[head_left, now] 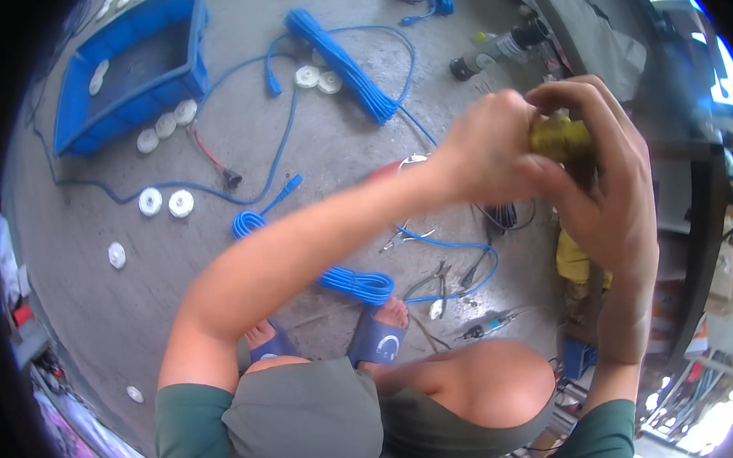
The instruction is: The person assembles components for a small red motor by inserting internal parts into a housing, placing a metal cap on top, and securing it using a yellow screwdriver.
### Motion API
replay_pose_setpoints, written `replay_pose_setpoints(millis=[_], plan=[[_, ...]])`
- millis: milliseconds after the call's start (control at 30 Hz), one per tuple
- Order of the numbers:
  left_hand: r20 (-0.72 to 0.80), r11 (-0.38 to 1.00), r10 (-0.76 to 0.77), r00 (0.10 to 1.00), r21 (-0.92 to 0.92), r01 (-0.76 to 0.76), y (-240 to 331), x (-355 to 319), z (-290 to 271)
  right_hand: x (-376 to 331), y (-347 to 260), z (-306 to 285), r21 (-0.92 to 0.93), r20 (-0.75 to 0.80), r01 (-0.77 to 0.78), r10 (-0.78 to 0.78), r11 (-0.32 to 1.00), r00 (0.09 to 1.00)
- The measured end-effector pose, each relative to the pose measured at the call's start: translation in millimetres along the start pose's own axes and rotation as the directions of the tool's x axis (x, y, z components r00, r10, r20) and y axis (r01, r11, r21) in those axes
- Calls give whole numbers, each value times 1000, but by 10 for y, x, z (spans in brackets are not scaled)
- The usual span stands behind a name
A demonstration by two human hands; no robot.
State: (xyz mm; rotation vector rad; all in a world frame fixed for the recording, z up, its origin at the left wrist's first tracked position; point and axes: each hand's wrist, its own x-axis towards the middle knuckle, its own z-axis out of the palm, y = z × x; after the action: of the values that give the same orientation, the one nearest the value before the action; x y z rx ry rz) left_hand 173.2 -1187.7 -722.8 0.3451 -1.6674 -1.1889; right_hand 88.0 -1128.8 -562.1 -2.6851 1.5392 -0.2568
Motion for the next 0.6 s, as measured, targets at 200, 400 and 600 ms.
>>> replay_pose_setpoints(millis=[200, 400, 600], plan=[[651, 830, -198, 733, -286, 479, -58, 322, -485, -184, 464, 68, 255, -69, -20, 39, 967, 997], [213, -175, -976, 34, -875, 451, -647, -1229, -379, -170, 327, 74, 69, -144, 74, -64, 995, 988], [545, -487, -829, 126, -814, 316, -1092, -1380, 152, 0, 305, 213, -250, -269, 67, -135, 966, 954]])
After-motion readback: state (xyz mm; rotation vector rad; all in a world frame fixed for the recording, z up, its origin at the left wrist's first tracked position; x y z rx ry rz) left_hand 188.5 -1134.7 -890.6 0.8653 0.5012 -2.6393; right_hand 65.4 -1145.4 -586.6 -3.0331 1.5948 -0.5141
